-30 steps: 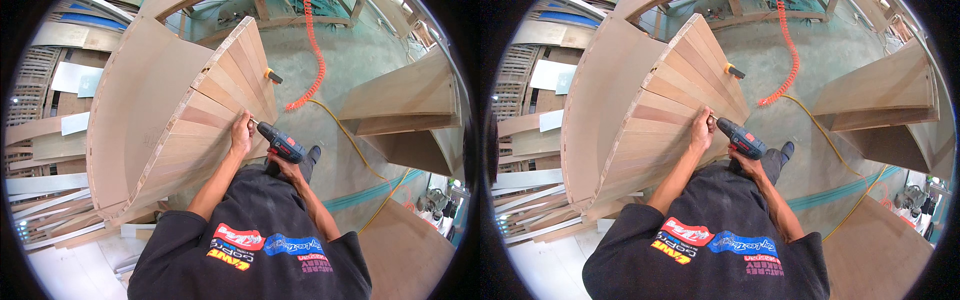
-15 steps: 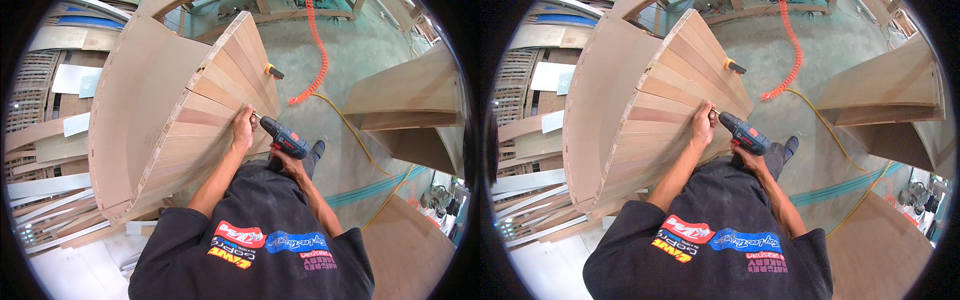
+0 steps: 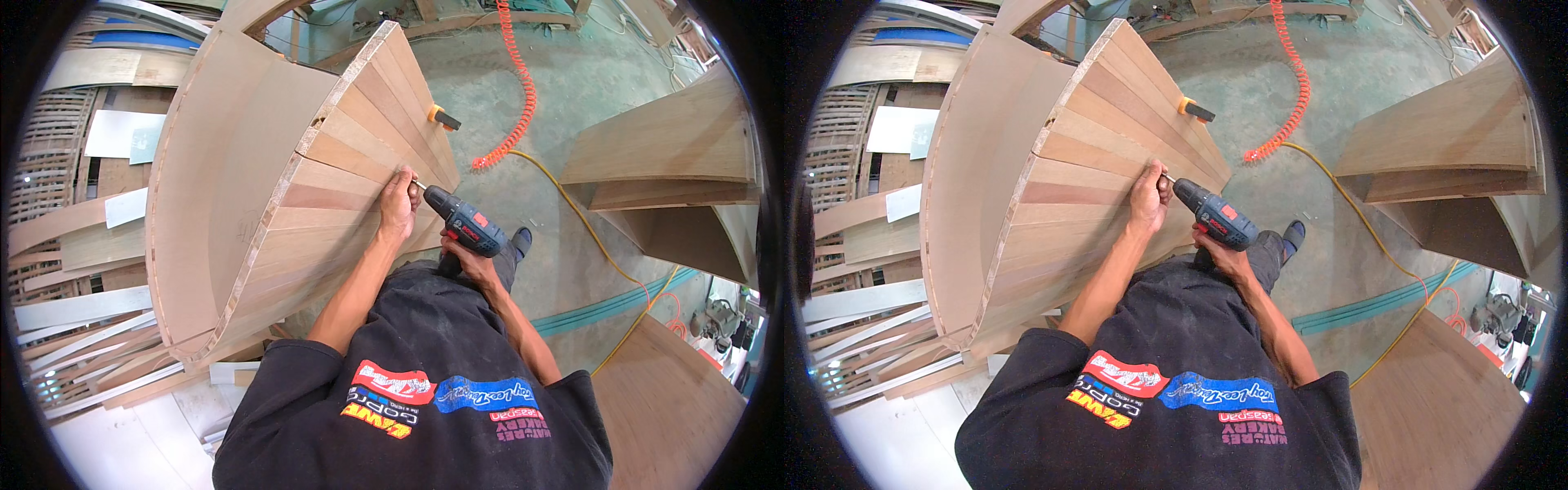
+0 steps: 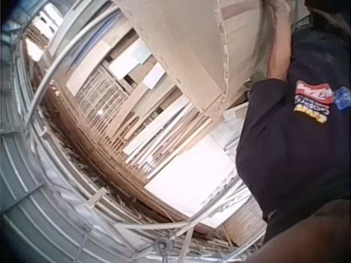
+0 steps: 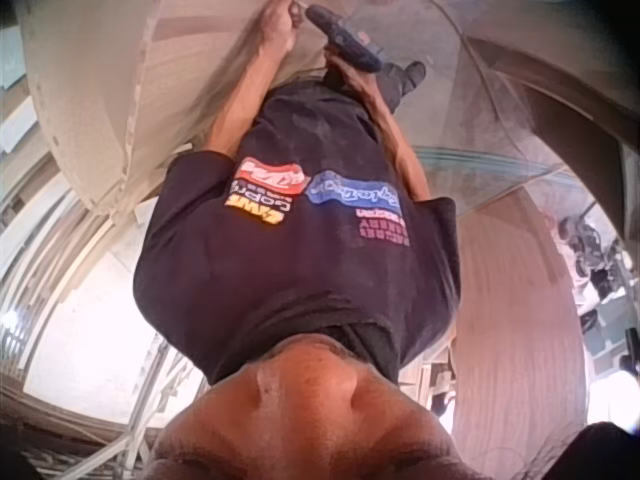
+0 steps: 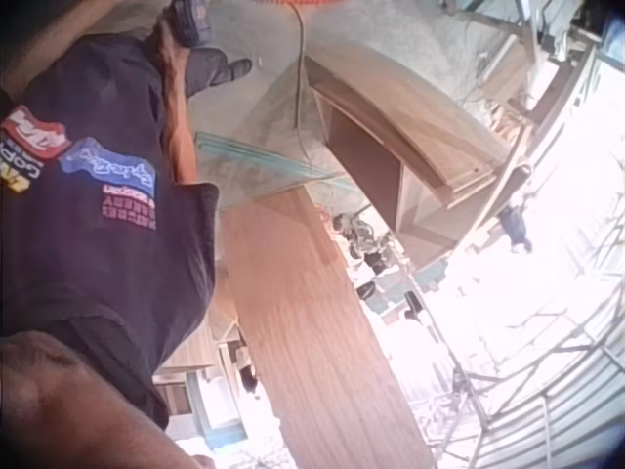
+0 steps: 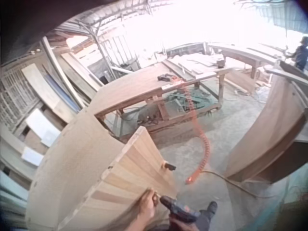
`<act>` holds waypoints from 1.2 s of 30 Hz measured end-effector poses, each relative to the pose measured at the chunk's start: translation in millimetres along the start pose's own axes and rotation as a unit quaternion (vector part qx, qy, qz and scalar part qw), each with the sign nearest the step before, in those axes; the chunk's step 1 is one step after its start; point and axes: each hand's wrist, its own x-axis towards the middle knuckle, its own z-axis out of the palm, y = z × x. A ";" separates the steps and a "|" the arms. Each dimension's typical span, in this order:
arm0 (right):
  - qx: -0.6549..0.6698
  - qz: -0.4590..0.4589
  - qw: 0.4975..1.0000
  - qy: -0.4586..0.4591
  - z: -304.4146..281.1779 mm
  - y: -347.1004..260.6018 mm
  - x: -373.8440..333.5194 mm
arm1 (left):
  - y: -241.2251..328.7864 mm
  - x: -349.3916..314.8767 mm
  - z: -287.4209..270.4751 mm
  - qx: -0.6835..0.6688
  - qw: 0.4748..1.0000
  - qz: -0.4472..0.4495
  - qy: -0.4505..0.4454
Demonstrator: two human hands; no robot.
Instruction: The person assembles a curved wooden structure by driving screws through vertical slats using a power drill, then picks up the structure and moves it before picking up a small wood block and a metal ruler at a workbench.
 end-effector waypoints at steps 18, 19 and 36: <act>-0.035 0.013 0.999 -0.029 -9.2 2.4 9.3 | -3.0 5.4 4.5 0.007 0.998 0.025 0.052; -0.029 0.006 0.999 -0.034 -10.3 3.3 10.5 | -2.9 5.5 4.1 0.010 0.998 0.025 0.051; -0.052 -0.013 0.997 -0.047 -13.3 -1.9 17.0 | -6.1 9.0 7.9 -0.004 0.995 0.051 0.081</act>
